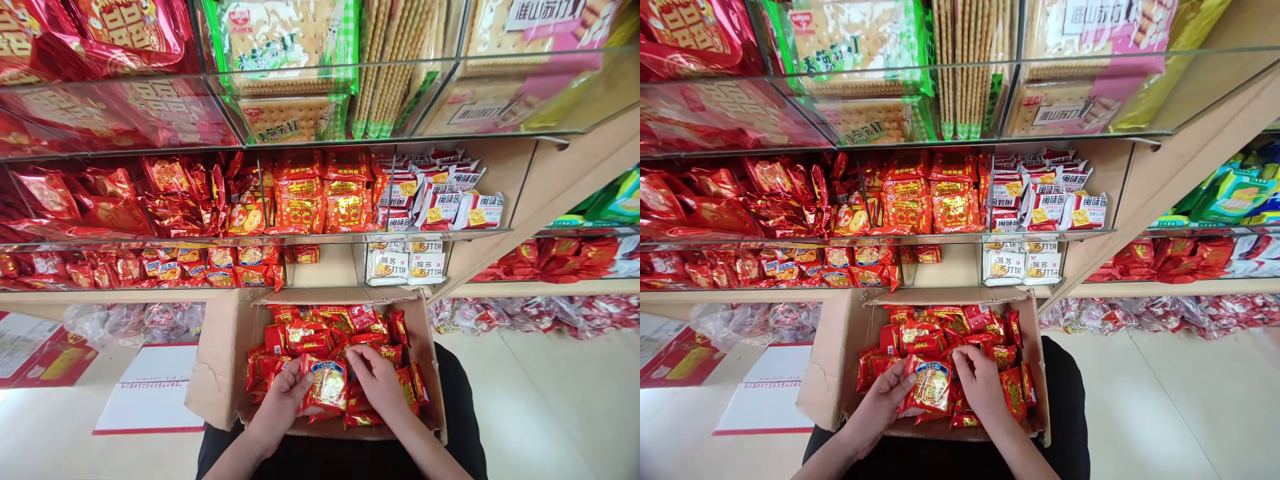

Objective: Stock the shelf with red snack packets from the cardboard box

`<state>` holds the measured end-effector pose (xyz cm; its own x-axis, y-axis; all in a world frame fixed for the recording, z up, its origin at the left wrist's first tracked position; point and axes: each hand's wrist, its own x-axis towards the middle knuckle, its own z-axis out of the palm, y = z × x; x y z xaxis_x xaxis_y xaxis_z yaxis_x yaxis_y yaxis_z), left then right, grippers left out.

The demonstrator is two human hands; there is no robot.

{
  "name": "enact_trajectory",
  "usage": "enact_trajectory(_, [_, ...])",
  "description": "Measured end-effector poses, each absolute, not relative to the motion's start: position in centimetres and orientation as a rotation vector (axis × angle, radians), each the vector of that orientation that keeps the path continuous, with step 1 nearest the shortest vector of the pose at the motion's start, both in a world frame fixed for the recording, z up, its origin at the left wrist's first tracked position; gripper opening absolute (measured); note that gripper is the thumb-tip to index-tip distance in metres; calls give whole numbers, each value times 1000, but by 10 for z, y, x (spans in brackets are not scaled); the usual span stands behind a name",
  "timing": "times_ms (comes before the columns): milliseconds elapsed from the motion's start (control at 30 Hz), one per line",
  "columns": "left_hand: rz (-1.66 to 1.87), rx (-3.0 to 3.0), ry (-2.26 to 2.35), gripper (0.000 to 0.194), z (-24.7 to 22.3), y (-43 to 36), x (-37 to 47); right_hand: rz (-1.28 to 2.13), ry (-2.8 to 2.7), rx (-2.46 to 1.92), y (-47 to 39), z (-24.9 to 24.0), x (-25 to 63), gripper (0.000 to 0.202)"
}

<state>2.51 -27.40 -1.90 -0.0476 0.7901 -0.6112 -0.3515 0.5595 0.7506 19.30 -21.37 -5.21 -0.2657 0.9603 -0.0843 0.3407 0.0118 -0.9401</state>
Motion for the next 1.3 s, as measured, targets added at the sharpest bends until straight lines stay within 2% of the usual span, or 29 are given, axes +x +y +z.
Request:
enact_trajectory(100, [943, 530, 1451, 50, -26, -270, 16, 740, -1957, -1386, -190, -57, 185, 25])
enact_trajectory(200, [896, 642, 1589, 53, -33, -266, 9, 452, -2258, -1528, -162, -61, 169, 35])
enact_trajectory(300, [834, 948, 1743, 51, -35, -267, 3, 352, -2479, -1647, -141, -64, 157, 41])
enact_trajectory(467, [611, 1424, 1981, 44, -25, -271, 0, 318, -2553, -1583, -134, -65, 165, 39])
enact_trajectory(533, [662, 1418, 1986, 44, -20, -270, 5, 287, -2531, -1569, -145, -60, 172, 36])
enact_trajectory(633, [934, 1013, 1675, 55, -13, -263, 21, 265, -2441, -1447, -178, -47, 179, 34])
enact_trajectory(733, [1178, 437, 1278, 63, -7, -256, 38, 349, -2391, -1195, -216, -33, 179, 33])
enact_trajectory(833, [1352, 228, 1109, 61, -3, -253, 44, 594, -2328, -1002, -237, -25, 178, 30])
enact_trajectory(933, [1296, 225, 1097, 54, 0, -256, 38, 822, -2042, -1099, -231, -23, 183, 26])
enact_trajectory(1033, [1150, 327, 1118, 44, 1, -262, 31, 1061, -1753, -1258, -212, -20, 188, 38])
enact_trajectory(1133, [1036, 531, 1144, 38, 0, -264, 27, 1413, -1762, -1204, -198, -13, 189, 34])
enact_trajectory(1300, [999, 795, 1216, 32, -4, -262, 15, 1651, -1861, -1172, -195, 0, 189, 23])
